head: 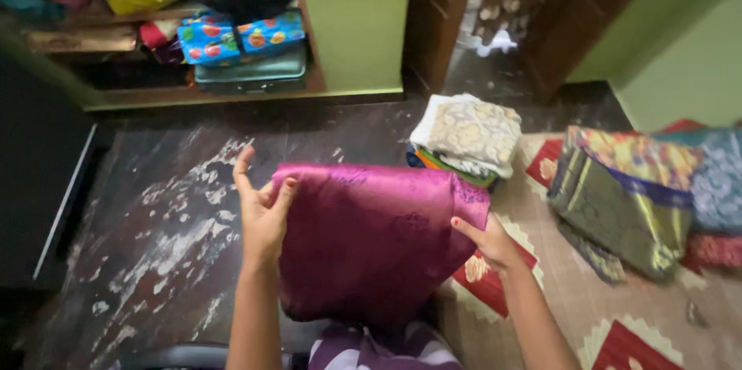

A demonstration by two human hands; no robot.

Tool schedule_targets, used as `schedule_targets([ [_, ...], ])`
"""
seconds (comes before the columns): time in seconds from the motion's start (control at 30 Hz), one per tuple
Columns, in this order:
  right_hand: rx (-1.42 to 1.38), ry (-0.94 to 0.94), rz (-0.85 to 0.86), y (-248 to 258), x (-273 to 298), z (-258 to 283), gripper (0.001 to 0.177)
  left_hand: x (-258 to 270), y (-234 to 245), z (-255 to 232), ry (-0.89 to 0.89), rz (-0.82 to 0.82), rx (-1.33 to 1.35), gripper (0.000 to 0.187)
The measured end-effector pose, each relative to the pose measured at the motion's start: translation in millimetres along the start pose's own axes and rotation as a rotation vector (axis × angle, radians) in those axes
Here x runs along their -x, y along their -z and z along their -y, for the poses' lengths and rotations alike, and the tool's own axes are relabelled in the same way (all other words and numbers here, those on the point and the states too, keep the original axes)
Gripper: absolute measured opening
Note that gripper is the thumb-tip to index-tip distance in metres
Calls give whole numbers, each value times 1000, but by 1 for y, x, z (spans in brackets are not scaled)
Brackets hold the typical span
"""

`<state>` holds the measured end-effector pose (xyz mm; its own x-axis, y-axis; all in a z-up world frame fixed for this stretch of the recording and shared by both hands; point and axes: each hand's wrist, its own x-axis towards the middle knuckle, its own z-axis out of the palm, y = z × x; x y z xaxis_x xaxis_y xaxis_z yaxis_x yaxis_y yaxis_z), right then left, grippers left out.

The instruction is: The person unfolds a large maroon and pink patterned fabric, shakes it out, and then folds it into a compact bundle. The person places the folded fabric on a bed alongside other folded textiles.

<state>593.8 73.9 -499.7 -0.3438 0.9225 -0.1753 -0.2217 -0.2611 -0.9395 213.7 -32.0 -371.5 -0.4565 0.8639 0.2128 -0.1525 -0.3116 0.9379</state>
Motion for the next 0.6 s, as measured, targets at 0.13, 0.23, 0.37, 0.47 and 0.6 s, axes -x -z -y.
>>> schedule_targets([
  [0.13,-12,13,-144,-10,55,17,44,8,-26,-44,-460,280,-746,102],
  [0.23,103,236,-208,-20,105,60,46,14,-41,-81,278,260,-880,96],
  [0.37,235,315,-374,-20,191,146,40,34,-73,-124,-329,481,-491,74],
  [0.47,265,465,-464,-16,246,188,41,38,-114,-151,-519,539,-582,56],
  [0.6,340,356,-678,21,317,248,33,45,-194,-167,-548,624,-566,35],
])
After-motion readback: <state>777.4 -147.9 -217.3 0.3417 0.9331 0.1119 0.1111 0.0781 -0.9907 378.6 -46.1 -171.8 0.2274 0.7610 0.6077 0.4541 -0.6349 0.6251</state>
